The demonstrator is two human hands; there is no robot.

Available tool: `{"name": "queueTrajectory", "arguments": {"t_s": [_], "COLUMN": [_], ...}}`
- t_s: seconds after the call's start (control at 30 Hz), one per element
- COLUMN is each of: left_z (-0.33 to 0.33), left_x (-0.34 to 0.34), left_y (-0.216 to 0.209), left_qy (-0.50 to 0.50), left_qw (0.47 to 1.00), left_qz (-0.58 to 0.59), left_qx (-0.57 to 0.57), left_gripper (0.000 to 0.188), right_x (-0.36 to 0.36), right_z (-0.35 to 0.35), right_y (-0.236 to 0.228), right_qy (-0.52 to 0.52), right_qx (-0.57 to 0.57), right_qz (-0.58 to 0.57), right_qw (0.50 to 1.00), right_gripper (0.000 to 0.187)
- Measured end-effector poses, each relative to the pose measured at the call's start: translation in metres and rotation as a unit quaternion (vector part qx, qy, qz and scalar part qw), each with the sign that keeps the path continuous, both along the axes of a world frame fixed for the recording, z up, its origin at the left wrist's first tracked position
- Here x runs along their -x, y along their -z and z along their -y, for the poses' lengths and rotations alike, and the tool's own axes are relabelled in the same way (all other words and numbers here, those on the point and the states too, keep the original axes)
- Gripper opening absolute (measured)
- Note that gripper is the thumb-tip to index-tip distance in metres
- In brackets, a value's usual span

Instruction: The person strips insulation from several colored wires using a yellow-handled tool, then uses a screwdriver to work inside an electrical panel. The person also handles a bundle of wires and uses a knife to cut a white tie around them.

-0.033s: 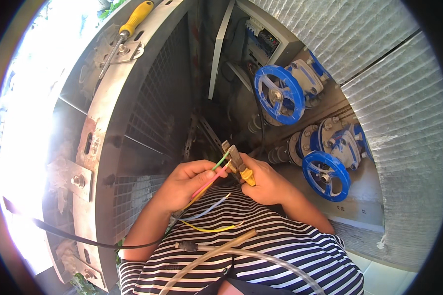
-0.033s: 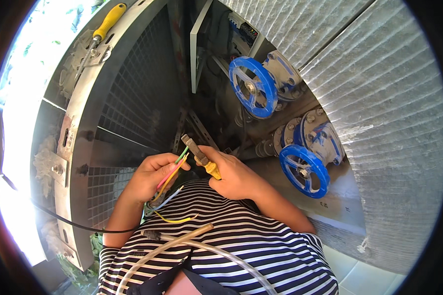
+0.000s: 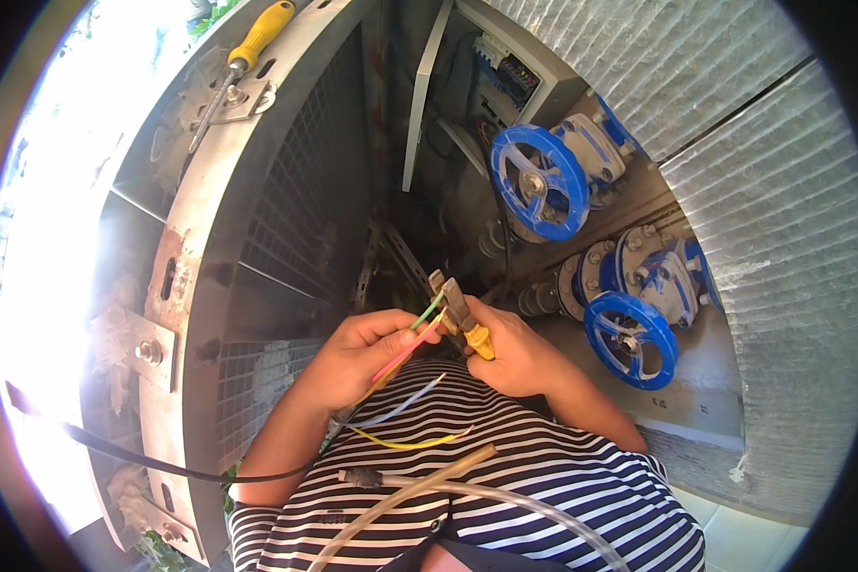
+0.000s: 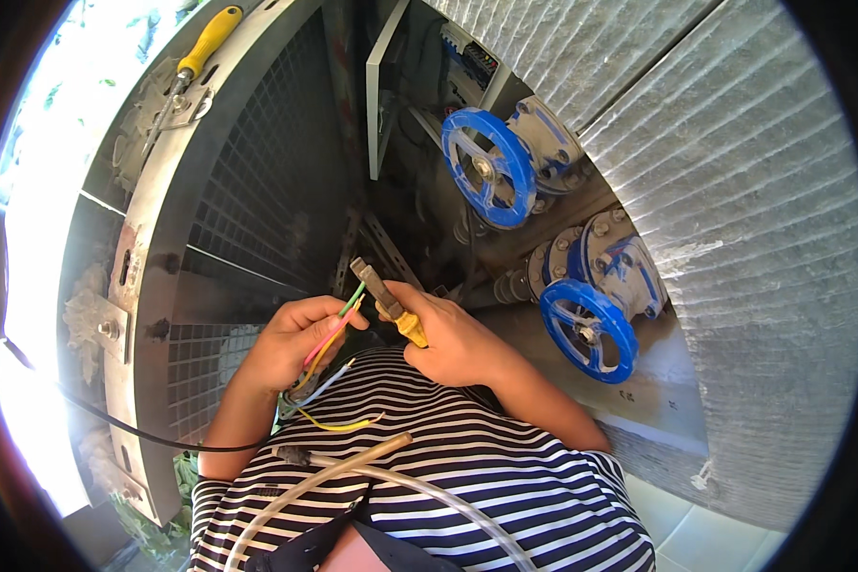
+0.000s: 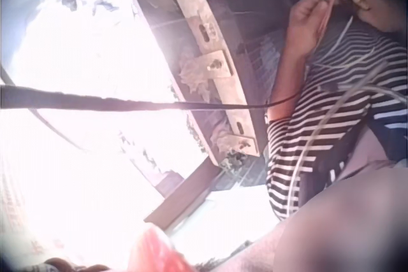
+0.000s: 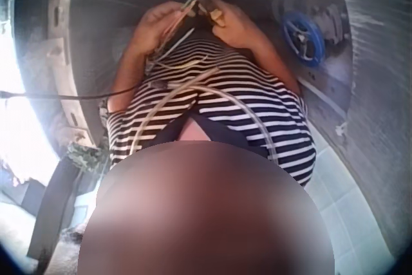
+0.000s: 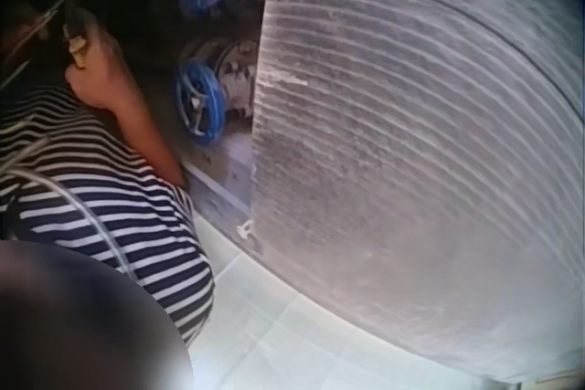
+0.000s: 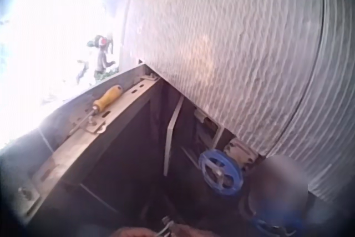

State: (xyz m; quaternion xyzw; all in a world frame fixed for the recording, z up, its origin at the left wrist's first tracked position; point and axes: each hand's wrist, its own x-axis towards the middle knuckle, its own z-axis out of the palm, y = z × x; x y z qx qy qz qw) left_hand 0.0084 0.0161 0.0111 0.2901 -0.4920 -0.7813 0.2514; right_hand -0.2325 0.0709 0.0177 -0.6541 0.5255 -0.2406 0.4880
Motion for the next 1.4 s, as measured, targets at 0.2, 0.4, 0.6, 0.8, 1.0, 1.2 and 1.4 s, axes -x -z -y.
{"name": "queueTrajectory", "arguments": {"t_s": [0.2, 0.4, 0.6, 0.8, 1.0, 1.2, 1.4], "left_z": [0.0, 0.002, 0.005, 0.007, 0.01, 0.009, 0.005], "left_x": [0.003, -0.001, -0.009, -0.018, -0.016, -0.005, -0.005], "left_y": [-0.005, -0.004, -0.011, -0.01, -0.006, -0.01, 0.002], "left_qy": [0.009, 0.046, 0.103, 0.08, -0.034, -0.075, -0.03], "left_qw": [1.0, 0.996, 0.991, 0.996, 0.96, 0.95, 0.997], "left_qz": [0.018, 0.072, 0.07, -0.008, 0.103, 0.168, 0.06], "left_qx": [-0.016, 0.015, 0.045, 0.033, 0.256, 0.251, 0.034], "left_gripper": [0.03, 0.026, 0.027, 0.06, 0.048, 0.016, 0.021], "right_x": [0.002, 0.003, 0.008, 0.008, -0.001, -0.005, -0.01], "right_z": [-0.002, 0.002, 0.011, 0.014, 0.006, 0.003, 0.01], "right_y": [-0.009, -0.008, 0.008, 0.014, 0.009, 0.004, 0.026], "right_qy": [0.029, 0.071, 0.05, 0.018, 0.056, 0.044, 0.056], "right_qx": [0.081, 0.245, 0.314, 0.237, 0.123, 0.007, 0.232], "right_qz": [-0.062, -0.157, -0.127, -0.051, -0.089, -0.112, -0.089], "right_qw": [0.994, 0.954, 0.939, 0.97, 0.987, 0.993, 0.967], "right_gripper": [0.071, 0.07, 0.064, 0.053, 0.045, 0.044, 0.043]}}
